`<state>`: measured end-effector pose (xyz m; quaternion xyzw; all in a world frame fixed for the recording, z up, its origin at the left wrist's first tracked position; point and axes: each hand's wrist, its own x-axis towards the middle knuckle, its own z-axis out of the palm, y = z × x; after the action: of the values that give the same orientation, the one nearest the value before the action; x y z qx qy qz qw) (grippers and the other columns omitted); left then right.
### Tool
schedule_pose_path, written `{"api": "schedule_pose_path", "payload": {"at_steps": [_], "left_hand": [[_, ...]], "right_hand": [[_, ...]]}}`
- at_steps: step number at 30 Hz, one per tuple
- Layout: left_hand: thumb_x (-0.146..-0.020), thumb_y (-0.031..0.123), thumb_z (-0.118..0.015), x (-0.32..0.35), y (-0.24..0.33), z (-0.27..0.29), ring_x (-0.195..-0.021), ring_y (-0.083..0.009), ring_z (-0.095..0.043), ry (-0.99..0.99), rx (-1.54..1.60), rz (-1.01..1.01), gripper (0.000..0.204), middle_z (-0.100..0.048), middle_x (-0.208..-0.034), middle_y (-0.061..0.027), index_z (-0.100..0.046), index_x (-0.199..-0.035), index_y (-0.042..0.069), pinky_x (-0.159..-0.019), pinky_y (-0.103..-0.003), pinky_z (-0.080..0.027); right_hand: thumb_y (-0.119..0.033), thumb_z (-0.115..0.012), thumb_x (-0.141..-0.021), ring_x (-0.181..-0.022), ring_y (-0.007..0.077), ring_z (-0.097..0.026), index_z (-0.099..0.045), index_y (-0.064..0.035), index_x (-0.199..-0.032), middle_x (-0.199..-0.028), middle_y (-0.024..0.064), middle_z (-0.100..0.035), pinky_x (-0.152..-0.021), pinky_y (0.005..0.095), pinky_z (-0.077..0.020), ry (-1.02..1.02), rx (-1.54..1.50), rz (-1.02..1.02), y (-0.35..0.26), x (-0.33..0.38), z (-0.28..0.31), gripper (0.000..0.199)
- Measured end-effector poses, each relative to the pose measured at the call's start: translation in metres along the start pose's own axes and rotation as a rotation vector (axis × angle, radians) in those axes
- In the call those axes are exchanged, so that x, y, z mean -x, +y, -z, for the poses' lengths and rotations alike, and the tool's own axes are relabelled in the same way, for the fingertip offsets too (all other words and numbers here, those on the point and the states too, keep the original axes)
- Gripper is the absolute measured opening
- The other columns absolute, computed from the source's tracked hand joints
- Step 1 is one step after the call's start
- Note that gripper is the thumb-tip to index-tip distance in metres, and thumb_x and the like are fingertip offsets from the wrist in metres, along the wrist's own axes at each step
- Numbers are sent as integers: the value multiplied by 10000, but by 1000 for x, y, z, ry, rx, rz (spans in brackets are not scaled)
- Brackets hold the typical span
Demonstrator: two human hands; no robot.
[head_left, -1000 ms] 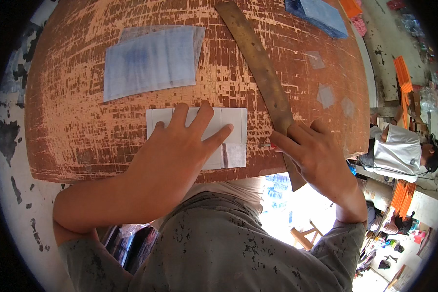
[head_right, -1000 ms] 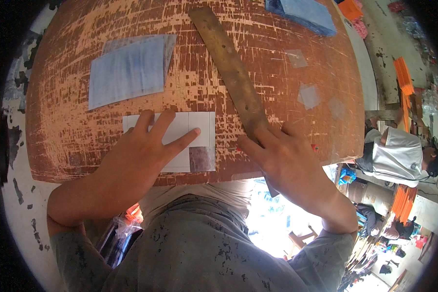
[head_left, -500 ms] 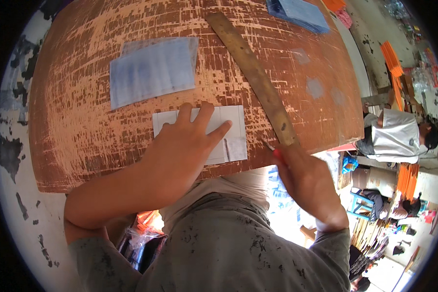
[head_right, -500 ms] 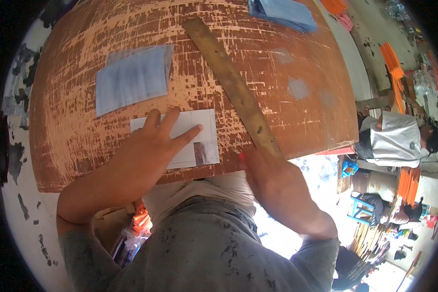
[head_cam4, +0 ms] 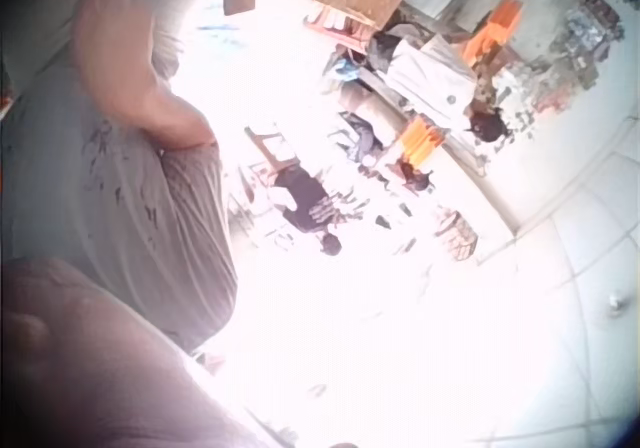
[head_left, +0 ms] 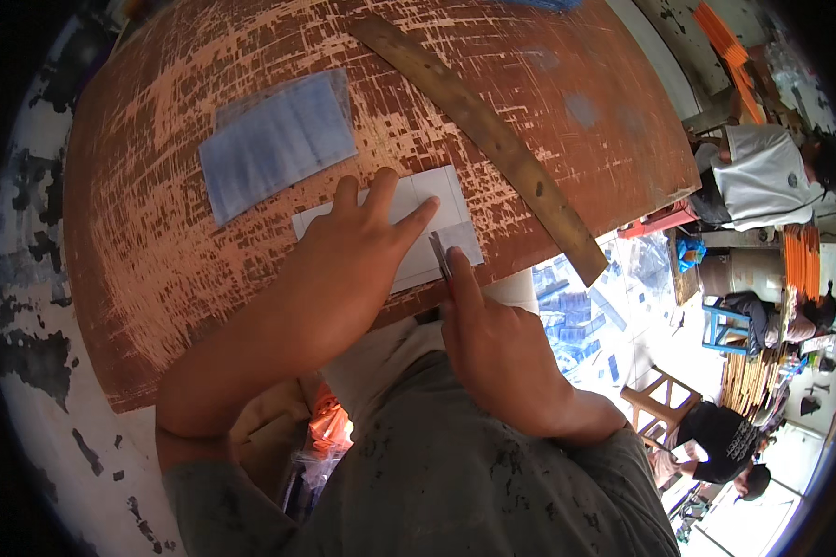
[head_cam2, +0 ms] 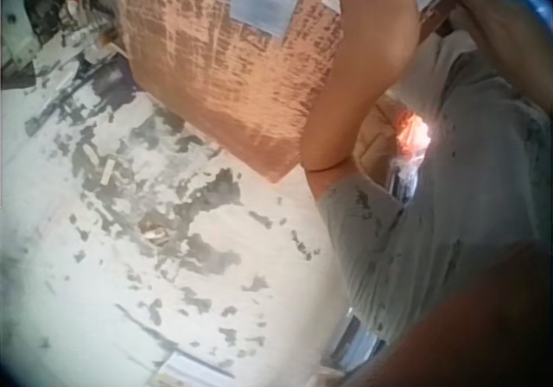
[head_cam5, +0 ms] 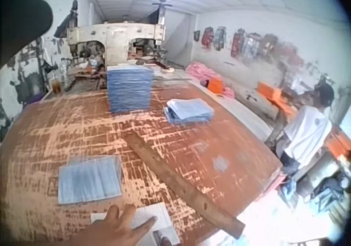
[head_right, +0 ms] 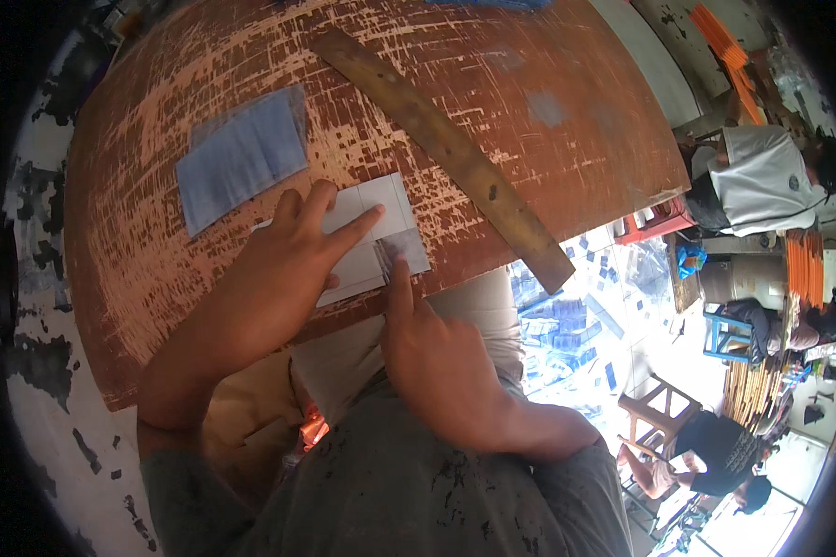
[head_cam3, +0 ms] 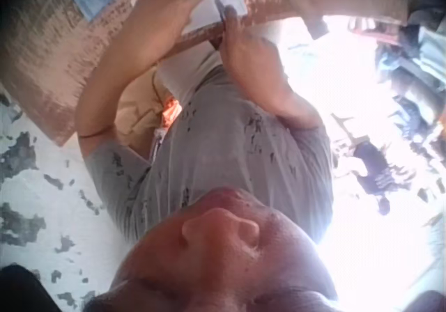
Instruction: The person cuts plastic sheets along a paper template using a utility knife, then separates and moves the cut pieces by hand on the table.
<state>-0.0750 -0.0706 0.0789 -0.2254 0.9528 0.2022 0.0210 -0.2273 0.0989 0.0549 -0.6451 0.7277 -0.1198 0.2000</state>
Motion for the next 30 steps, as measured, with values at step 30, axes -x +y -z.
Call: {"api": "schedule_pose_path", "payload": {"at_steps": [30], "left_hand": [[-896, -100, -725, 0, -7, -7, -1298, -454, -593, 62, -50, -80, 738, -524, -1511, -247, -599, -1614, 18, -1059, -509, -605]], "right_hand": [[-69, -652, -1071, -769, 472, -763, -501, 72, -1623, -860, 258, -758, -700, 563, -606, 127, -60, -118, -12, -1, -14, 590]]}}
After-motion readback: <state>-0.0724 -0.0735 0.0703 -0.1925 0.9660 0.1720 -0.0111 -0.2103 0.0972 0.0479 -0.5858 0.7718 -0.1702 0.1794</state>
